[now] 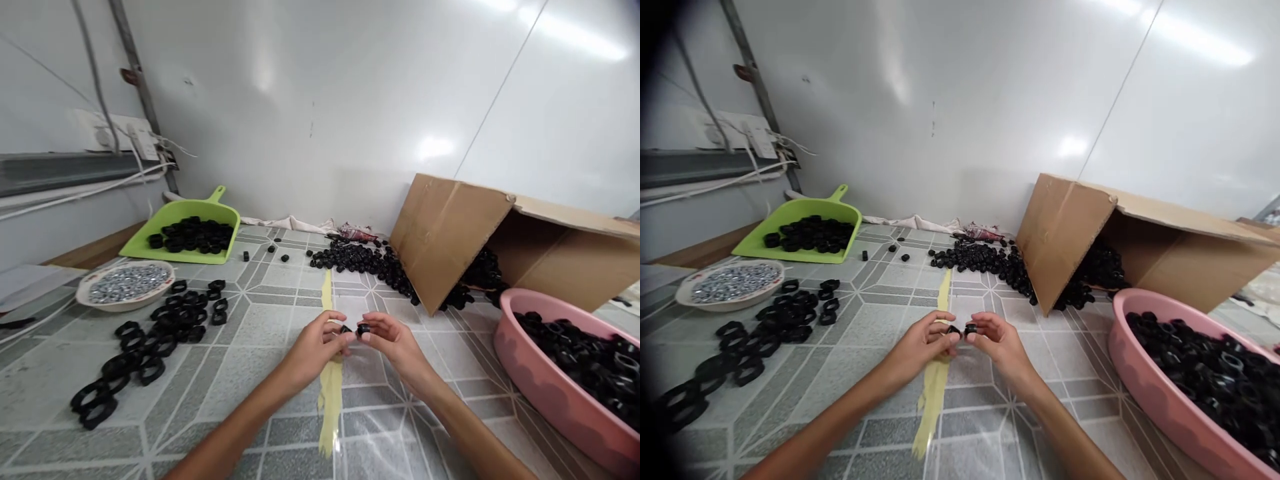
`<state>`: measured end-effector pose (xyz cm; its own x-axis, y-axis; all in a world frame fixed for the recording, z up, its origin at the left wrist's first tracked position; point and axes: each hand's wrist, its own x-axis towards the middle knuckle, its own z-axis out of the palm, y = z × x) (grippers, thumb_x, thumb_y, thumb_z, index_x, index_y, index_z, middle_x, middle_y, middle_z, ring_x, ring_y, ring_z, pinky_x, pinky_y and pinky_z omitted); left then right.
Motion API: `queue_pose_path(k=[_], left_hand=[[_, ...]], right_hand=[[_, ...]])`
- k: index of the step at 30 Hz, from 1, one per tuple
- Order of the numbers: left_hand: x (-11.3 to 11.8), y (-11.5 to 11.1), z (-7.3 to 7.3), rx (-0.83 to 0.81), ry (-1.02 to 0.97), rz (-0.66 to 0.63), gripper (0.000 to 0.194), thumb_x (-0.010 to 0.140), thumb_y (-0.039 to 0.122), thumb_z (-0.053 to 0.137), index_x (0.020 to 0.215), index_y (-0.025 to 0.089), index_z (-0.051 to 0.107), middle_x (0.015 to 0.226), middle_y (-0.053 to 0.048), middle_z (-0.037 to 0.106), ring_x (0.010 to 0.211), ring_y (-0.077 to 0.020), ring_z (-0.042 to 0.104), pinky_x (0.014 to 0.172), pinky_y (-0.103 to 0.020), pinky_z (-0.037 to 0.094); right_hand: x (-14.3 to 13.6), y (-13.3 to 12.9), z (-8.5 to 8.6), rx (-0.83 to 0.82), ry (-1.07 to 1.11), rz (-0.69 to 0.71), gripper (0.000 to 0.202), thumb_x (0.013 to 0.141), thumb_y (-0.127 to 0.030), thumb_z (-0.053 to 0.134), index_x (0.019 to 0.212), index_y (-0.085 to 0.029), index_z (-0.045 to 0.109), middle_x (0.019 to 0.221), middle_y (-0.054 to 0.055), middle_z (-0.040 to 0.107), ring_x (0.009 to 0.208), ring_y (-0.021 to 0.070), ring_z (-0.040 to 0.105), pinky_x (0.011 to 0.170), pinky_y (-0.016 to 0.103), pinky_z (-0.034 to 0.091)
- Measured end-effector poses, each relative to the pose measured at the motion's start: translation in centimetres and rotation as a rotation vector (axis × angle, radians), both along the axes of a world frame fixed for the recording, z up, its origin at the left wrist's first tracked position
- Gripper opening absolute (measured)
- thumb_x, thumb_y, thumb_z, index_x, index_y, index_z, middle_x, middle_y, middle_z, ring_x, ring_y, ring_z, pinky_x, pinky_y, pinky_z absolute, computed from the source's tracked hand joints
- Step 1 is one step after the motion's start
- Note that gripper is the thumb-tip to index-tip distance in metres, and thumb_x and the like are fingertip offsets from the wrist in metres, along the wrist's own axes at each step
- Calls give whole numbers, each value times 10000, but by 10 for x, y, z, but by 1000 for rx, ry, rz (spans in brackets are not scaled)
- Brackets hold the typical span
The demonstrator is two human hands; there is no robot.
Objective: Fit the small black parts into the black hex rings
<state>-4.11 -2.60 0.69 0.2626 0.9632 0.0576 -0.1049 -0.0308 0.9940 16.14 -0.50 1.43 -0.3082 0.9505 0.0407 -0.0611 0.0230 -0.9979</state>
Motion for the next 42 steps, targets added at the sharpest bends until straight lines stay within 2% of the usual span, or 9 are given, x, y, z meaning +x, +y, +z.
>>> queue_pose_path(k=[6,14,19,22,27,29,32,34,42], left_hand=[[11,-5,4,-112,48,-47,353,892,517,621,943,177,542,736,-24,680,559,-116,583,574,-237,425],[21,-15,11,-235,-45,-14,350,960,521,501,908,178,541,709,7,599,559,-86,481,579,-226,374],[22,-16,6,-323,-144,3,306,951,502,527,915,202,487,699,40,516,554,-72,421,538,-211,293],[23,-15,5,-301,-113,-23,317,944,525,531,932,217,454,696,51,511,536,-65,401,534,-215,250],[22,-15,5,-211,-27,-100,332,952,553,508,1021,231,468,756,27,570,600,-88,459,598,-233,314],[21,-14,4,-226,-37,-79,330,954,556,498,1015,234,461,760,26,576,592,-88,457,600,-236,315],[22,-12,3,-239,-56,-44,331,951,560,494,990,234,452,731,37,557,561,-85,445,580,-235,296],[23,-12,4,-229,-58,-26,332,944,558,504,974,231,452,698,49,533,554,-88,451,580,-236,304],[25,-12,1,-230,-35,-22,364,919,573,528,992,222,460,694,34,575,582,-123,531,612,-255,368]], right_hand=[[-4,-11,-10,147,-140,13,207,860,-380,713,959,-198,708,859,36,710,795,181,642,731,311,494],[-8,-19,-3,309,-174,-40,131,878,-266,695,998,-235,735,963,23,703,890,171,643,822,308,486],[-8,-18,-5,262,-132,-15,188,859,-246,716,1047,-240,711,1019,16,716,919,170,642,863,308,483],[-8,-17,-7,220,-203,-30,141,859,-331,725,927,-208,718,890,14,714,825,167,629,768,288,470],[-4,-14,-13,90,-316,-3,595,982,-588,429,592,-169,591,506,-7,500,499,122,471,517,270,344],[-2,-12,-13,75,-267,20,568,992,-593,400,676,-170,608,539,-10,506,520,126,489,521,265,359],[-2,-10,-10,83,-134,114,328,924,-520,602,994,-200,618,791,10,611,696,151,577,568,252,439],[-3,-9,-9,62,-80,187,359,871,-473,689,1095,-213,588,881,26,630,760,167,603,585,260,478],[-4,-5,-15,102,-147,86,282,824,-399,741,1002,-200,648,855,19,635,771,163,590,638,270,472]])
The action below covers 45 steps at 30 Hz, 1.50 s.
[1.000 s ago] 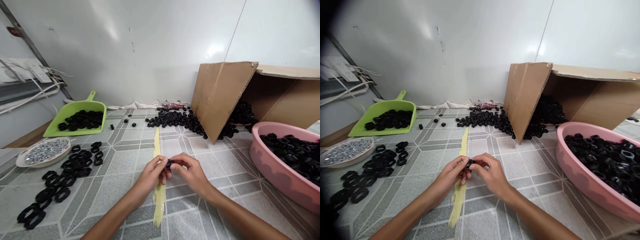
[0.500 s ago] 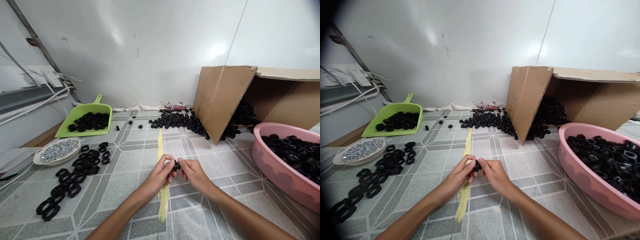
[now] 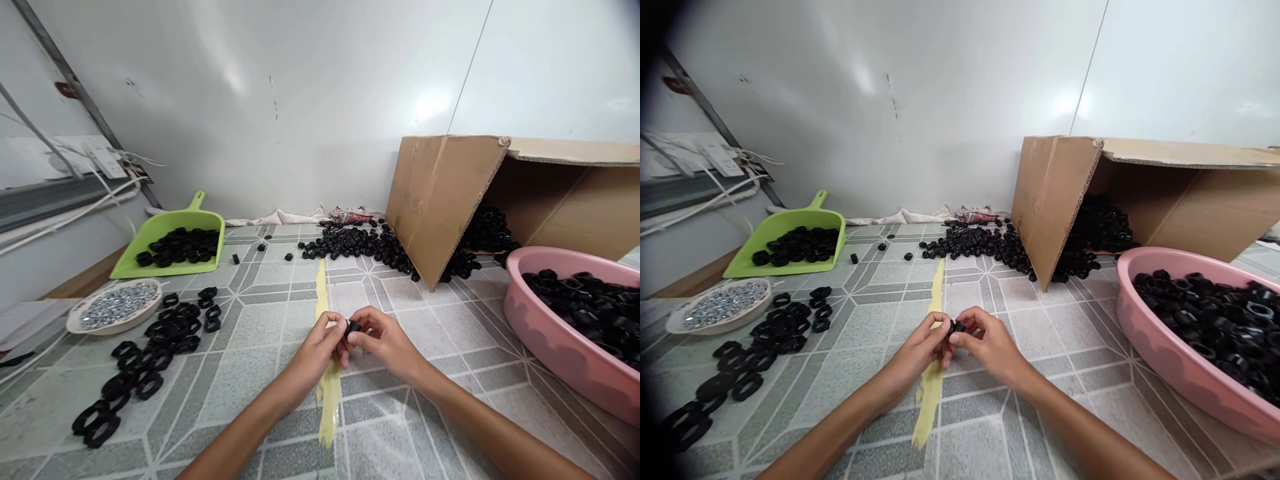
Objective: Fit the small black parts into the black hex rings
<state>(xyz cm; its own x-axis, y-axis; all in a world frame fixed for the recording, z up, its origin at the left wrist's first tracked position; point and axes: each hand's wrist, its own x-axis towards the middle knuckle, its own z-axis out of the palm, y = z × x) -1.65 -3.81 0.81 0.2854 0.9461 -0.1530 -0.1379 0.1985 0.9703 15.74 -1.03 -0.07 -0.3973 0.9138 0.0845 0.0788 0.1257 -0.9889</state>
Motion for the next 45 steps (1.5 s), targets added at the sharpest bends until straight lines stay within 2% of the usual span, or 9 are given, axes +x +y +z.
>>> queue_pose_path(k=[5,9,12,18,24,30,33,40,45], left_hand=[[-3,-1,1,-11,-13,-32,380,925,575,531,1027,213,471,674,25,596,601,-133,548,640,-262,379],[-4,-1,5,-33,-75,6,368,924,552,555,1008,199,495,750,8,615,633,-118,557,687,-261,397],[-4,-1,7,-53,-76,27,366,908,543,590,989,199,496,821,-1,623,635,-105,563,681,-253,401],[-6,0,8,-57,-85,-70,331,941,527,551,934,202,492,774,10,612,543,-66,480,578,-215,349],[-9,1,7,-89,-115,-91,351,935,535,556,915,189,509,759,3,618,505,-54,453,535,-207,322],[-10,1,6,-118,-125,-83,391,904,570,583,885,186,509,744,5,618,510,-61,467,550,-220,334],[-11,1,8,-138,-133,-95,401,893,582,589,879,189,510,728,11,606,500,-60,447,545,-221,323],[-12,1,13,-189,-128,-115,382,888,551,608,845,195,477,705,27,575,473,-48,375,521,-224,242],[-13,1,13,-194,-107,-127,393,883,566,603,829,208,452,669,41,551,457,-51,313,522,-240,189]], right_hand=[[-3,-7,4,70,-17,-47,264,871,-385,693,1075,-218,683,753,-10,592,706,147,551,652,277,455],[-5,-12,4,94,-33,-49,307,925,-397,626,1182,-235,663,980,47,669,861,183,625,752,316,503],[-4,-11,4,71,-27,-30,282,969,-395,560,1174,-223,651,979,54,696,894,193,656,789,332,507],[2,-6,9,23,-10,-19,215,891,-383,677,996,-202,630,913,33,675,862,178,644,758,307,501],[4,-5,16,-14,71,72,327,835,-377,734,1104,-207,654,1019,65,692,959,200,650,867,365,518],[4,-3,12,-32,104,71,257,800,-320,770,1004,-201,668,994,51,714,931,196,676,880,374,531],[5,-4,12,62,52,66,205,834,-308,743,991,-201,666,963,45,713,922,197,677,881,376,530],[8,-11,7,547,-185,-15,104,923,-203,637,1013,-248,661,1021,51,677,978,213,640,874,381,515],[9,-14,7,597,-221,1,93,952,-256,594,1019,-258,658,1039,62,677,986,232,641,855,388,516]])
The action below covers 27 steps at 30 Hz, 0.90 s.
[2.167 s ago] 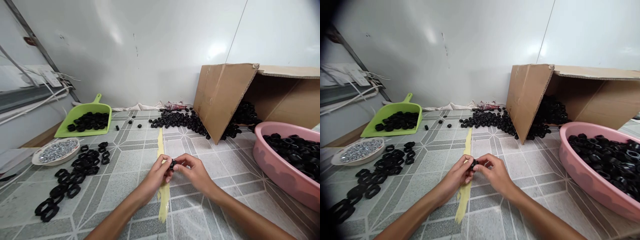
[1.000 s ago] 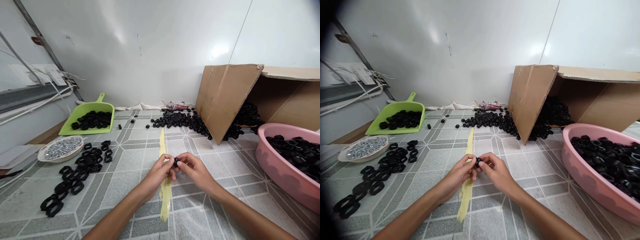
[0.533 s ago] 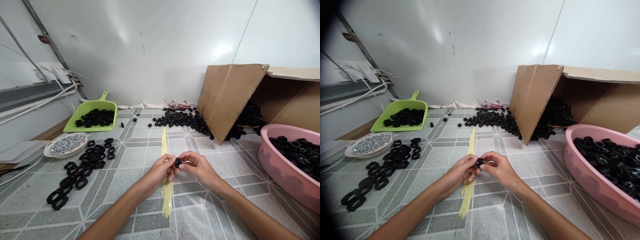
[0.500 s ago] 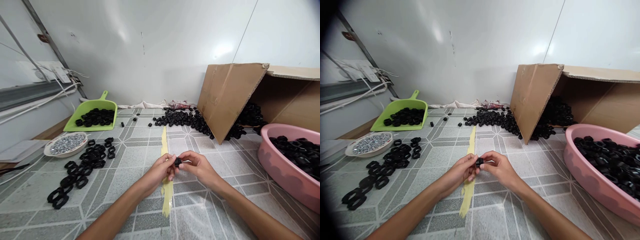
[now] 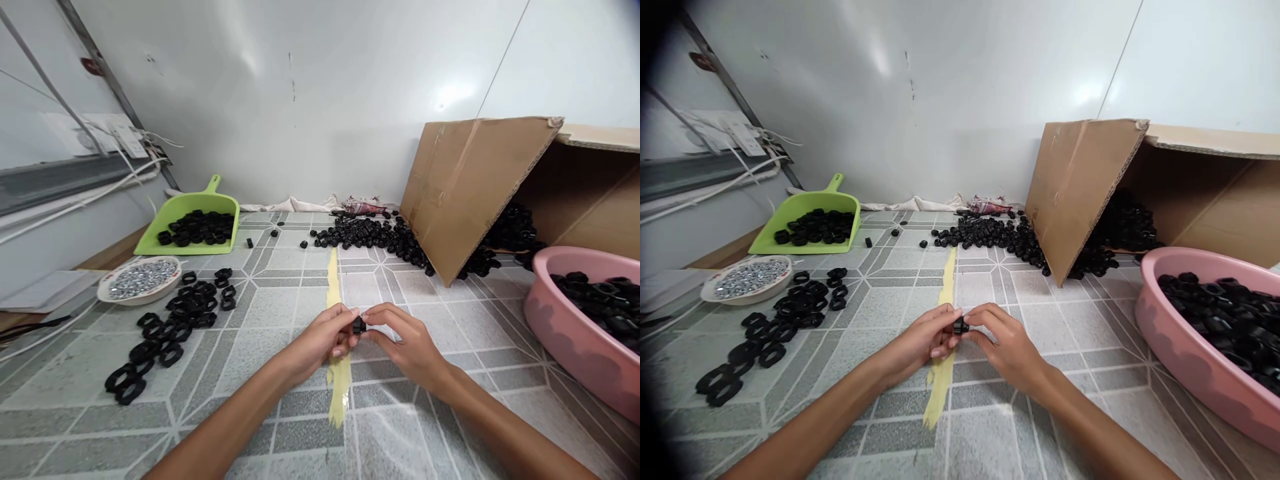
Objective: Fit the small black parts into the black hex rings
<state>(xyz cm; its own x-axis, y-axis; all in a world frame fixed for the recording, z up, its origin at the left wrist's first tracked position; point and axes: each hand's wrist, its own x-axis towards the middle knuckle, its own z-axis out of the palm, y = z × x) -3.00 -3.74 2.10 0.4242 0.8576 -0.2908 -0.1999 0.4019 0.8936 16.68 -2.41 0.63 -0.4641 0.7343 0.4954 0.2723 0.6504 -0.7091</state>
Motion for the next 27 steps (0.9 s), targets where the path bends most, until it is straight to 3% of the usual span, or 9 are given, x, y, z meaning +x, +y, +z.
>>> queue_pose_path(k=[3,8,11,13,15,17,21,25,27], left_hand=[[1,-2,0,49,3,-19,382,888,570,600,868,213,466,710,36,556,495,-59,326,544,-237,199],[4,-5,-2,144,40,-56,358,912,566,574,959,223,483,772,25,573,560,-70,379,580,-232,246],[5,-3,-4,172,51,17,336,939,552,529,945,223,467,805,18,591,544,-66,376,565,-237,242],[5,-2,-5,173,57,38,329,948,546,515,937,222,461,790,25,583,534,-63,367,561,-237,240],[5,-3,-5,177,63,24,333,950,549,509,929,220,460,770,33,568,532,-62,356,559,-235,236],[6,-4,-5,191,68,-10,337,947,553,513,927,221,460,750,38,561,529,-64,340,557,-235,231],[7,-5,-6,211,85,-55,339,941,556,522,954,223,462,749,32,575,524,-64,332,546,-232,228],[7,-4,-5,194,90,5,352,942,573,499,931,226,440,737,46,543,504,-59,320,525,-228,214],[8,-5,-4,190,97,-3,351,950,571,483,925,224,432,723,48,538,509,-62,311,530,-228,219]], right_hand=[[-2,-2,3,-152,-18,-63,158,950,-380,607,934,-235,670,901,36,683,840,201,634,754,332,495],[-5,3,-2,-557,32,-81,597,997,-604,374,635,-182,595,569,1,538,555,136,511,556,271,387],[-1,10,0,-666,122,-39,528,956,-635,448,780,-174,637,614,-2,563,559,137,527,544,264,400],[1,11,6,-664,139,29,401,904,-576,598,997,-188,643,752,9,632,646,148,574,580,260,432],[2,9,12,-621,111,63,363,875,-503,671,1083,-209,627,800,5,651,696,153,587,608,260,436],[1,5,15,-545,45,32,283,929,-480,602,962,-206,661,728,-3,636,670,150,572,620,271,421],[0,1,14,-482,-92,-82,535,1022,-512,385,663,-188,614,584,-4,561,581,138,518,606,288,386],[2,3,14,-534,4,61,324,964,-520,536,930,-204,601,767,2,632,692,150,570,617,268,407],[0,2,14,-498,-30,72,298,972,-503,535,953,-210,580,818,4,641,716,147,569,622,265,395]])
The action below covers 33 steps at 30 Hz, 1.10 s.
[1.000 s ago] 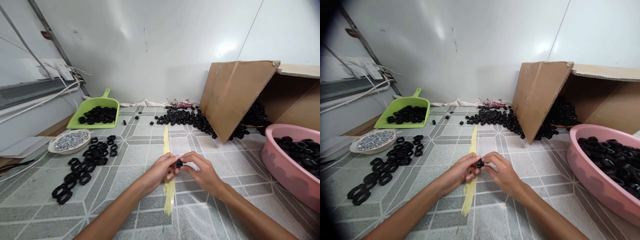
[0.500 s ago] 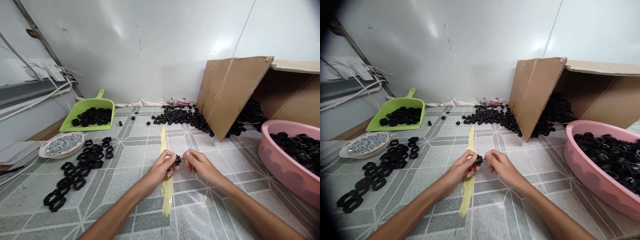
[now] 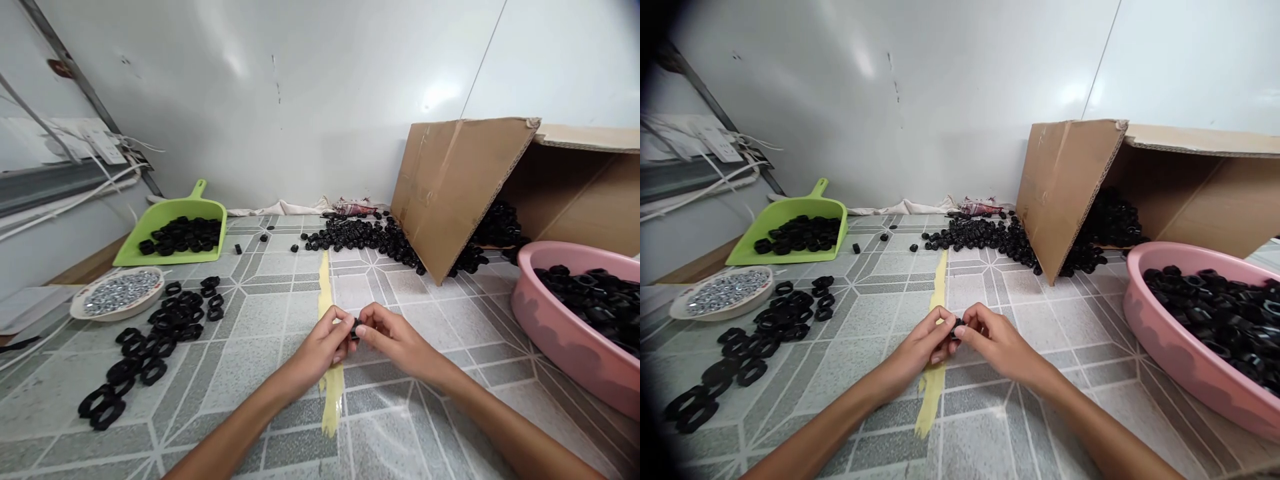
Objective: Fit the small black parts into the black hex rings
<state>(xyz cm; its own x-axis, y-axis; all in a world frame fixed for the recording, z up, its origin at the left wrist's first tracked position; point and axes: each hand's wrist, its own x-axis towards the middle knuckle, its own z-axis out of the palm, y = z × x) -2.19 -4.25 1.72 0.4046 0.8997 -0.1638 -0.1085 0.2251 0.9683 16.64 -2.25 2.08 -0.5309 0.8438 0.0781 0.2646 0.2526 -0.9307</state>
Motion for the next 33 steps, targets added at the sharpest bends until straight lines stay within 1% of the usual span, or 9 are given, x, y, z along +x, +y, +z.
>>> queue_pose_path(k=[5,8,13,16,19,21,24,29,33], left_hand=[[3,-4,3,44,30,-19,356,945,574,496,959,223,440,697,51,538,537,-73,329,557,-225,261],[3,-2,3,59,29,13,353,947,572,495,970,222,453,690,57,514,549,-77,348,560,-223,275],[6,-7,5,38,53,2,334,992,548,408,942,219,440,696,53,491,565,-83,383,567,-221,297],[9,-17,3,290,283,62,260,1029,471,366,1070,232,458,816,9,569,726,-135,535,678,-269,419],[7,-23,-2,748,621,103,202,1044,358,379,1190,241,455,994,-41,609,904,-191,580,804,-351,471],[4,-23,-5,1019,805,88,214,1042,296,390,1230,217,455,1014,-62,610,927,-217,576,810,-380,490],[1,-20,-7,1269,1026,32,288,1030,189,390,1312,142,425,1024,-101,619,942,-241,577,814,-405,515],[3,-20,-4,1428,1160,-34,328,1010,110,384,1334,102,435,1076,-138,641,997,-246,601,870,-398,522],[-4,-14,9,1241,1036,-3,348,1028,299,443,1355,181,426,1218,-115,645,1119,-226,598,941,-369,507]], right_hand=[[-7,-7,-1,80,-178,-116,537,1051,-519,279,692,-194,511,610,-18,522,581,128,475,603,289,333],[-6,-8,0,45,-133,-90,481,1044,-524,318,762,-198,533,695,-6,588,653,141,530,633,284,361],[-5,-11,-1,185,-147,-69,359,1039,-470,375,846,-206,522,821,16,618,760,163,555,715,301,381],[-11,-12,-4,-15,-2,-79,480,1042,-521,290,735,-205,479,661,-12,500,611,132,479,611,278,367],[-16,-12,-4,-325,163,-59,530,1009,-594,298,649,-215,389,548,-57,302,464,97,304,457,251,263],[-16,-12,-1,-417,176,-56,521,990,-593,348,629,-217,360,524,-68,272,439,82,247,425,242,215],[-12,-12,4,-518,135,-81,494,966,-573,398,625,-216,372,489,-75,280,409,71,211,395,231,175],[-8,-12,4,-693,149,-138,456,918,-585,444,640,-228,381,476,-98,228,343,68,211,348,222,184],[-12,-6,1,-664,121,-130,498,908,-623,432,618,-219,404,477,-81,293,353,87,355,380,231,294]])
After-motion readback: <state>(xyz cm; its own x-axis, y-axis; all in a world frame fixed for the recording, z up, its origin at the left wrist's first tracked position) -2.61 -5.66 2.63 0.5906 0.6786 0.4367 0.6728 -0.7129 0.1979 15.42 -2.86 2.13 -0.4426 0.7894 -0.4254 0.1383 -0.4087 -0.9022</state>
